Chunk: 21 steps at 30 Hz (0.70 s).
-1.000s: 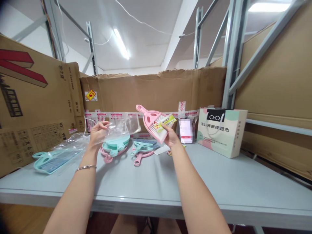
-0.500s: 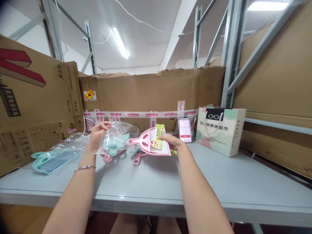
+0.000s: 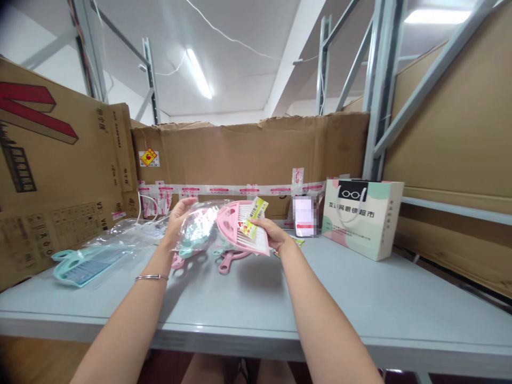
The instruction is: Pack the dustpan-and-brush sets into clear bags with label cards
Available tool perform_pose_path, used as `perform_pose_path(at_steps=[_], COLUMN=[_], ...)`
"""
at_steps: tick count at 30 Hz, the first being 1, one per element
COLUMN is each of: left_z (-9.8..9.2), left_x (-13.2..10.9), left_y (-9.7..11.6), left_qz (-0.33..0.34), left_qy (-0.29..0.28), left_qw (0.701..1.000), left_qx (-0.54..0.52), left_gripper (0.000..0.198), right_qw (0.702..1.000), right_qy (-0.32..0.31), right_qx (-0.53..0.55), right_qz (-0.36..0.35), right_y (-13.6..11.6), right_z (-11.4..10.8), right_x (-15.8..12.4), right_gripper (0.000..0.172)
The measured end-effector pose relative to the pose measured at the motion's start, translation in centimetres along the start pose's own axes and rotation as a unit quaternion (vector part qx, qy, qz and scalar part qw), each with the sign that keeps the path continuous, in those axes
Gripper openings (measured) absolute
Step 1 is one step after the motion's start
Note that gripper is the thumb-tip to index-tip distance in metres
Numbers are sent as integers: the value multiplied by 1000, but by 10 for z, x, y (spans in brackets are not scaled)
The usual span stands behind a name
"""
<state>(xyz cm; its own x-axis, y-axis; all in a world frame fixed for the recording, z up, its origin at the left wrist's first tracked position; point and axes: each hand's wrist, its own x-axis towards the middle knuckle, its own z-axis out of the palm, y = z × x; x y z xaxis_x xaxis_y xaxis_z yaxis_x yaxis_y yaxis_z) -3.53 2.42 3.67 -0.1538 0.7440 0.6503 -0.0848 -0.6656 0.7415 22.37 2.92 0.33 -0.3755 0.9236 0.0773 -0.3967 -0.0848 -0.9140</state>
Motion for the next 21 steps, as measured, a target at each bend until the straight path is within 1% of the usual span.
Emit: perform_pose_path(at_steps=[1, 2, 3, 4, 5, 6, 9, 12, 14, 16, 18, 20, 21], left_z=[-2, -4, -5, -6, -6, -5, -3, -4, -5, -4, 0, 7, 13], left_x=[3, 6, 8, 9, 9, 8, 4, 1, 0, -2, -6, -10, -13], left_y=[-3, -5, -8, -10, -12, -13, -11, 0, 9, 17, 21, 20, 18], left_qz=[-5, -16, -34, -61, -90, -114, -149, -189, -222, -229, -221, -217, -216], left_qy=[72, 136, 182, 202, 198, 180, 101, 42, 16, -7, -34, -56, -63], left_qw=[997, 990, 982, 976, 974, 975, 979, 974, 959, 936, 907, 885, 882], left_qx=[-12, -23, -33, -45, -59, -71, -91, -117, -178, -267, -356, -408, -415], left_gripper=[31, 35, 35, 32, 27, 23, 20, 18, 20, 30, 50, 71, 78], right_qw=[1000, 999, 998, 997, 997, 998, 1000, 1000, 999, 998, 995, 991, 989], right_qy=[6, 12, 16, 19, 18, 14, 8, 15, 16, 10, 5, 14, 30], right_qx=[17, 32, 42, 45, 41, 33, 4, -2, 9, 31, 62, 95, 113], right_qz=[-18, -37, -52, -62, -62, -56, -24, -23, -36, -57, -79, -90, -92], right_y=[1, 2, 3, 4, 4, 5, 5, 4, 4, 6, 11, 19, 25], right_z=[2, 4, 7, 10, 13, 15, 19, 17, 14, 14, 19, 29, 35], right_x=[2, 3, 5, 6, 6, 6, 5, 4, 4, 7, 12, 18, 22], right_gripper=[18, 18, 17, 17, 17, 17, 17, 17, 16, 16, 17, 18, 18])
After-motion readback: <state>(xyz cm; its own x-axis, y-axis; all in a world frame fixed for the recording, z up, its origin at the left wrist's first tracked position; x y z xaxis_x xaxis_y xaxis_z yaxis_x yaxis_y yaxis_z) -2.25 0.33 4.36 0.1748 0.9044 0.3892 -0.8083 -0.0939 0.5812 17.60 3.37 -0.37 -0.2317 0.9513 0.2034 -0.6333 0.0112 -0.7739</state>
